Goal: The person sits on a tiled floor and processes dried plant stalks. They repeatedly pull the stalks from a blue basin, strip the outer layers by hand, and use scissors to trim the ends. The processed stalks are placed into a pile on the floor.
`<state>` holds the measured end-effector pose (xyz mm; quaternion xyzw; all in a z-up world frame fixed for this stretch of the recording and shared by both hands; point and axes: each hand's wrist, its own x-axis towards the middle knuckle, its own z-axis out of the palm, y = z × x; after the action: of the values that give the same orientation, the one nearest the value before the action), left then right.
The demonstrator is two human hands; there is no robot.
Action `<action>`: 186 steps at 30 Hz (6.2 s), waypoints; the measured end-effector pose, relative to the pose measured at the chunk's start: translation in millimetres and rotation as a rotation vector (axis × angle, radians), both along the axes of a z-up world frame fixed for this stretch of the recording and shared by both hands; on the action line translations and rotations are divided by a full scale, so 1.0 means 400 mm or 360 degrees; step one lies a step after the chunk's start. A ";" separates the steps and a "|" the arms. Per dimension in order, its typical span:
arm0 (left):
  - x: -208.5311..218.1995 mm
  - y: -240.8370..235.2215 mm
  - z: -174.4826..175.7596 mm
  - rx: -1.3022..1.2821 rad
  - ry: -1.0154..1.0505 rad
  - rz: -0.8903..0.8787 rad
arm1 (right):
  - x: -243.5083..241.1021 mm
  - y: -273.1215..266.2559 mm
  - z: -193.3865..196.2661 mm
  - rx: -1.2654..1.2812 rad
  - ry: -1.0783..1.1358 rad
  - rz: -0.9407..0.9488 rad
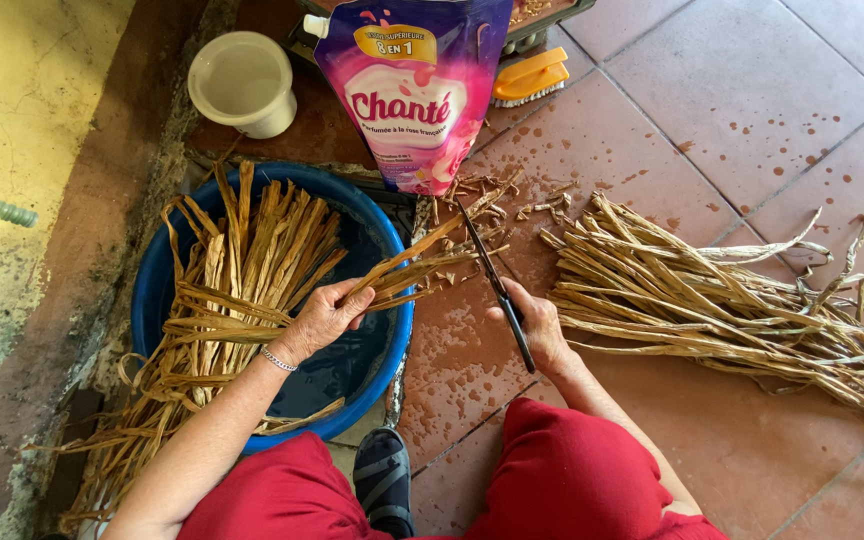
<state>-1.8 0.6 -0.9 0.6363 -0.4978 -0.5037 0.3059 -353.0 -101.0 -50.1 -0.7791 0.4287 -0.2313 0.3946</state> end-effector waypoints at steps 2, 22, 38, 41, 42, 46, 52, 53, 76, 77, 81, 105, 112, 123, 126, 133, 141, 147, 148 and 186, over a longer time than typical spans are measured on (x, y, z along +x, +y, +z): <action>-0.002 0.000 0.001 0.0007 0.0023 0.0016 | 0.005 0.014 -0.017 -0.0061 -0.0158 -0.0002; 0.000 0.007 0.043 0.0181 0.0173 -0.0005 | -0.021 -0.020 0.007 0.0321 -0.0569 -0.0135; 0.035 -0.007 0.078 -0.0114 -0.0062 0.0293 | 0.025 0.004 -0.054 0.0006 -0.0033 -0.0234; 0.042 -0.007 0.099 -0.0713 -0.0297 0.0103 | 0.060 0.039 -0.084 -0.0502 -0.0013 0.0052; 0.044 -0.008 0.102 -0.0507 -0.0247 0.0168 | 0.073 0.051 -0.098 -0.0693 -0.0048 0.0160; 0.039 -0.022 0.096 -0.0232 -0.0010 0.0224 | 0.114 0.085 -0.165 -0.0797 0.0103 0.0440; 0.049 -0.032 0.100 -0.0433 -0.0161 0.0102 | 0.132 0.099 -0.197 -0.0802 0.0606 0.0604; 0.050 -0.038 0.097 -0.0451 -0.0153 0.0092 | 0.143 0.093 -0.182 -0.0752 0.0826 0.0621; -0.115 -0.024 0.137 -0.0769 -0.0634 -0.0107 | 0.021 -0.025 0.098 0.0994 -0.1235 -0.0752; -0.100 -0.019 0.117 -0.0665 -0.0473 -0.0047 | -0.047 -0.037 0.116 0.0950 -0.1348 -0.0908; -0.064 0.012 0.032 -0.0310 -0.0071 0.0055 | -0.351 -0.081 0.100 0.0630 -0.1526 -0.1445; 0.060 0.004 -0.176 0.0063 0.0118 0.0185 | -0.988 -0.169 -0.236 0.0939 -0.0291 -0.1958; 0.283 0.124 -0.228 0.0205 0.0018 0.0714 | -0.910 -0.207 -0.074 0.0179 0.1912 -0.1109; 0.388 0.270 -0.548 -0.0026 -0.0614 0.0648 | 0.093 -0.266 0.246 -0.0297 0.1528 0.0507; 0.332 0.234 -0.588 -0.0102 -0.1201 0.0272 | 0.330 -0.181 0.241 -0.0418 0.1688 0.1147; 0.247 0.242 -0.685 0.0017 -0.1645 0.0256 | 0.644 0.098 0.042 -0.0139 0.0716 0.1414; 0.213 0.329 -0.703 0.0577 -0.1179 0.0322 | 0.693 0.296 -0.432 0.1279 0.0404 0.0638; 0.170 0.334 -0.648 0.0063 0.0104 0.0862 | 0.710 0.266 -0.503 0.1624 0.0004 0.0138; 0.168 0.333 -0.636 -0.0071 0.0378 0.0888 | 0.722 0.250 -0.495 0.1614 -0.0091 0.0118; 0.033 0.219 -0.246 -0.0167 0.0481 0.0916 | 0.722 0.135 -0.100 0.1659 -0.1125 -0.0168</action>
<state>11.3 88.1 -99.4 0.6522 -0.2718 -0.4591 0.5385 -64.2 -47.0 -90.0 -0.3388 0.3665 -0.2546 0.8283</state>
